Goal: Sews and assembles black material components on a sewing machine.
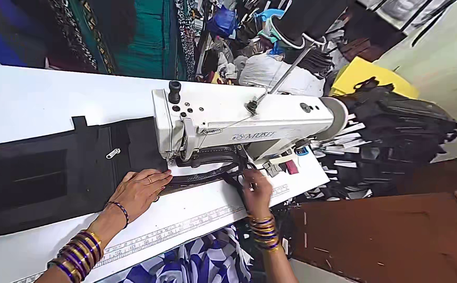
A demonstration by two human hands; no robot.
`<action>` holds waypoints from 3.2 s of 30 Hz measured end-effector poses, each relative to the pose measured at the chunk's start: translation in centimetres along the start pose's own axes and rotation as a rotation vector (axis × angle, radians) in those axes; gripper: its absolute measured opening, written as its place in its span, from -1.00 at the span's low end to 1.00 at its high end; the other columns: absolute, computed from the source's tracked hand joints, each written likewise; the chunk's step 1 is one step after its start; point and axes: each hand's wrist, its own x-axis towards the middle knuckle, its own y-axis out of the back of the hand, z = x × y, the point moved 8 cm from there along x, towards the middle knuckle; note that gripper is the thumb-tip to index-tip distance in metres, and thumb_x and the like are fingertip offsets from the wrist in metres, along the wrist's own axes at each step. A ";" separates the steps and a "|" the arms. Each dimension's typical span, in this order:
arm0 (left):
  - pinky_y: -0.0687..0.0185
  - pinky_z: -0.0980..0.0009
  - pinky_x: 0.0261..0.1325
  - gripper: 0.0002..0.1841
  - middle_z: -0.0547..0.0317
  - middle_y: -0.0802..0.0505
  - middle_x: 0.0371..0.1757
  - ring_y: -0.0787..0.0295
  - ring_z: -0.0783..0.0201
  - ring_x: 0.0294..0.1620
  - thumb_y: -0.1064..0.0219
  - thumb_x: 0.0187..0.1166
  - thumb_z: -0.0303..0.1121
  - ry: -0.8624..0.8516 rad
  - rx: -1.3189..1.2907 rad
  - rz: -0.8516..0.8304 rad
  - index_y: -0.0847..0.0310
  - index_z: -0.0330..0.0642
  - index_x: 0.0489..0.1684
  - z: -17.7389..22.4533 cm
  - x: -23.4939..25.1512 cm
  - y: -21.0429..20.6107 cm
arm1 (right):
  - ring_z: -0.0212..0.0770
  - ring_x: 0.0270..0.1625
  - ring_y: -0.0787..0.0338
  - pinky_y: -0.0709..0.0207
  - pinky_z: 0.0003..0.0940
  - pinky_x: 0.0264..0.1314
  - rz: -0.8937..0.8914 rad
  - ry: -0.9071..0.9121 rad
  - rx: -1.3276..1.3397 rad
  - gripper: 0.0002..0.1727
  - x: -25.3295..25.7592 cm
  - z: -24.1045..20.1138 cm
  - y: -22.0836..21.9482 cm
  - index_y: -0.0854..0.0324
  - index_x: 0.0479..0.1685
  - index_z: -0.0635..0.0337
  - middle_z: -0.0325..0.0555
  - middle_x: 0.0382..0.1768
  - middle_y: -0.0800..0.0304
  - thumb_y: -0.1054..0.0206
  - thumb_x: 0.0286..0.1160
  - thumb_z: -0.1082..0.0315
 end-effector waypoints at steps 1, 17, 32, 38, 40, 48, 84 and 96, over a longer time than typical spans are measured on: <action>-0.54 -0.24 0.17 -0.58 0.13 -0.86 0.36 -0.77 -0.11 0.38 -0.01 0.72 -0.29 0.005 0.000 -0.001 -0.83 -0.07 0.25 0.0 0.1 0.0 | 0.19 -0.08 -0.90 -0.74 0.03 0.03 -0.018 -0.182 -0.128 -0.78 0.2 3.4 2.1 -0.81 -0.13 0.51 0.34 -0.11 -0.87 -0.31 0.43 0.53; -0.51 -0.27 0.21 -0.62 0.10 -0.81 0.43 -0.72 -0.14 0.42 -0.13 0.70 -0.34 0.001 0.039 -0.049 -0.75 -0.07 0.36 0.5 0.3 0.1 | -0.53 -0.51 -0.71 -0.57 -0.60 -0.43 0.146 -0.693 0.300 -0.83 -2.5 14.6 5.6 -0.73 -0.26 0.41 -0.21 -0.49 -0.78 -0.28 0.60 0.49; -0.35 -0.24 0.45 -0.62 0.11 -0.70 0.57 -0.55 -0.08 0.61 -0.07 0.83 -0.32 0.132 0.032 -0.265 -0.70 -0.04 0.45 1.1 0.8 0.3 | -0.44 -0.55 -0.70 -0.59 -0.49 -0.41 -0.412 -0.285 0.465 -0.85 -2.6 -7.4 -6.6 -0.78 -0.42 0.29 -0.24 -0.57 -0.76 -0.35 0.42 0.43; -0.39 -0.17 0.40 -0.60 0.15 -0.72 0.55 -0.57 -0.01 0.60 -0.03 0.85 -0.26 0.115 -0.023 -0.253 -0.71 -0.04 0.46 0.7 0.8 0.5 | 0.40 0.13 -0.77 -0.54 0.28 0.02 -0.282 0.123 0.085 -0.74 -6.3 -11.1 -6.7 -0.95 -0.12 0.12 0.26 0.11 -0.84 -0.34 0.39 0.35; -0.42 -0.13 0.38 -0.60 0.19 -0.75 0.53 -0.60 0.01 0.57 -0.03 0.85 -0.24 0.094 -0.031 -0.211 -0.73 -0.02 0.43 0.7 0.9 0.7 | 0.39 0.14 -0.73 -0.50 0.23 -0.06 -0.259 0.131 0.022 -0.67 -7.1 -11.7 -7.2 -0.95 0.01 -0.05 0.24 0.14 -0.82 -0.32 0.37 0.35; -0.35 -0.09 0.46 -0.59 0.21 -0.75 0.53 -0.55 0.04 0.62 -0.01 0.84 -0.27 0.101 -0.108 -0.272 -0.72 0.00 0.45 0.0 0.4 0.5 | 0.32 0.08 -0.69 -0.38 0.16 -0.11 -0.243 0.088 -0.109 -0.61 -4.4 -12.9 -10.1 -0.91 0.12 -0.21 0.24 0.06 -0.77 -0.27 0.40 0.31; -0.34 -0.12 0.46 -0.61 0.12 -0.72 0.54 -0.48 0.00 0.65 -0.11 0.81 -0.23 0.144 0.009 -0.223 -0.70 -0.03 0.47 -1.9 2.6 0.2 | 0.61 0.14 -0.74 -0.44 0.47 0.22 -0.073 -0.119 -0.367 -0.67 3.6 5.7 4.0 -0.75 -0.08 0.58 0.64 0.02 -0.75 -0.18 0.64 0.42; -0.03 -0.27 0.71 -0.58 0.13 -0.61 0.66 -0.27 -0.03 0.80 -0.07 0.84 -0.30 0.244 0.063 -0.249 -0.56 -0.05 0.60 -3.8 4.3 0.5 | 0.13 -0.20 -0.79 -0.55 0.17 -0.06 -0.587 -0.354 -0.046 -0.61 0.5 6.2 0.1 -0.71 0.04 0.54 0.29 -0.27 -0.80 -0.41 0.36 0.35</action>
